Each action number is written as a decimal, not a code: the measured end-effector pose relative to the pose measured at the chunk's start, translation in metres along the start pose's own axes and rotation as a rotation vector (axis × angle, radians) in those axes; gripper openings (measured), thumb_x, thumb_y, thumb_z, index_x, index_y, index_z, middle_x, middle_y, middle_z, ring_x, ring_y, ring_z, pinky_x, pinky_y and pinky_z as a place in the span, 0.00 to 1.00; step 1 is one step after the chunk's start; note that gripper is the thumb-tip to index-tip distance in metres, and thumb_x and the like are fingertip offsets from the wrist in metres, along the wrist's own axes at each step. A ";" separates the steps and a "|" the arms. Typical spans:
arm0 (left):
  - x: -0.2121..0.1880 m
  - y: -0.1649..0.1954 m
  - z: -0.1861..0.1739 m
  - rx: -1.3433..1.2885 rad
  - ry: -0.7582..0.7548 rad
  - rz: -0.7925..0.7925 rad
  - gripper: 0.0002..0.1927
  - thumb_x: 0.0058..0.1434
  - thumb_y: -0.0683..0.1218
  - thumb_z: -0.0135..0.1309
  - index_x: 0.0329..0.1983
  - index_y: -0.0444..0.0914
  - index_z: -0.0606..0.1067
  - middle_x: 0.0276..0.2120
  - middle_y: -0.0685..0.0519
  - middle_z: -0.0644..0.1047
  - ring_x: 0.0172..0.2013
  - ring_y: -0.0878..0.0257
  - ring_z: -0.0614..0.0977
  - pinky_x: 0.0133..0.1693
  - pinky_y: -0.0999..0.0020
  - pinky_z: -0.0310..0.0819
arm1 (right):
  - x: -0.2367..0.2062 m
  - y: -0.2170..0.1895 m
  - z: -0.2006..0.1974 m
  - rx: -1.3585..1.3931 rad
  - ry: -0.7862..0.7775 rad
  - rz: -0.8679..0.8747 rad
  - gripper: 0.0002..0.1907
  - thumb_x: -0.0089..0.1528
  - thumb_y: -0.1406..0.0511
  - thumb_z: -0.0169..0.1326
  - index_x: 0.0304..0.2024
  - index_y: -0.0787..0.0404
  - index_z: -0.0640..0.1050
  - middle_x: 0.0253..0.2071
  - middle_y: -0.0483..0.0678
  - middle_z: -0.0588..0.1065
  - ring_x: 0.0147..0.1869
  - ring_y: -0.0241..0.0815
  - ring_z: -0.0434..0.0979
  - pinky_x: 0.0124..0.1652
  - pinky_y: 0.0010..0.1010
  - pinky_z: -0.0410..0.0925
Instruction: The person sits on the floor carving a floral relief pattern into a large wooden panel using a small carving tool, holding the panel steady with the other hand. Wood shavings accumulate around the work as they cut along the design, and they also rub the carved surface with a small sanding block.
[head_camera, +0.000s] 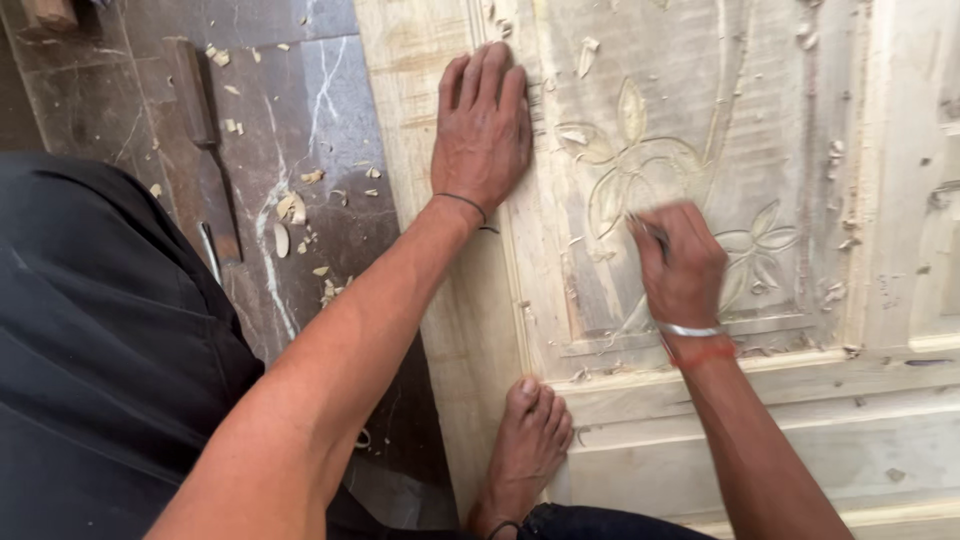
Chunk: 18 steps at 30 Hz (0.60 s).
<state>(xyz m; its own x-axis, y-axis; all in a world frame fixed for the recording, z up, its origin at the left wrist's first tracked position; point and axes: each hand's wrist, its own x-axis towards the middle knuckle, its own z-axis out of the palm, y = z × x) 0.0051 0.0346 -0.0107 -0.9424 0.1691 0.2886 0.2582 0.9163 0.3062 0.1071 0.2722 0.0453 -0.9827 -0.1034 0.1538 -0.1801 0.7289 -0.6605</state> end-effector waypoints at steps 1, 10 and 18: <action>0.000 0.000 0.000 -0.023 -0.003 -0.009 0.15 0.71 0.45 0.47 0.57 0.33 0.69 0.63 0.41 0.67 0.68 0.49 0.65 0.71 0.50 0.50 | 0.000 -0.002 -0.002 0.014 -0.017 0.016 0.04 0.65 0.73 0.61 0.40 0.65 0.77 0.37 0.53 0.74 0.37 0.51 0.77 0.36 0.37 0.69; 0.001 0.001 -0.003 0.006 -0.037 -0.003 0.15 0.70 0.45 0.48 0.56 0.33 0.69 0.62 0.39 0.66 0.68 0.48 0.65 0.71 0.49 0.51 | 0.002 -0.001 0.003 -0.022 -0.029 -0.009 0.05 0.66 0.72 0.61 0.41 0.67 0.77 0.38 0.55 0.73 0.40 0.53 0.75 0.39 0.38 0.68; 0.000 0.001 0.002 -0.002 -0.005 -0.015 0.16 0.70 0.45 0.48 0.57 0.32 0.69 0.65 0.40 0.66 0.69 0.48 0.64 0.73 0.50 0.48 | -0.020 -0.003 -0.009 -0.100 0.081 0.228 0.06 0.67 0.69 0.62 0.40 0.68 0.79 0.36 0.54 0.75 0.36 0.49 0.75 0.37 0.36 0.67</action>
<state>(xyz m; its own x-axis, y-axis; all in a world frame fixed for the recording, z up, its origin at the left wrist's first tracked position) 0.0046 0.0368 -0.0123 -0.9471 0.1571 0.2798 0.2444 0.9181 0.3120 0.1275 0.2780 0.0514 -0.9899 0.1230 0.0706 0.0549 0.7909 -0.6094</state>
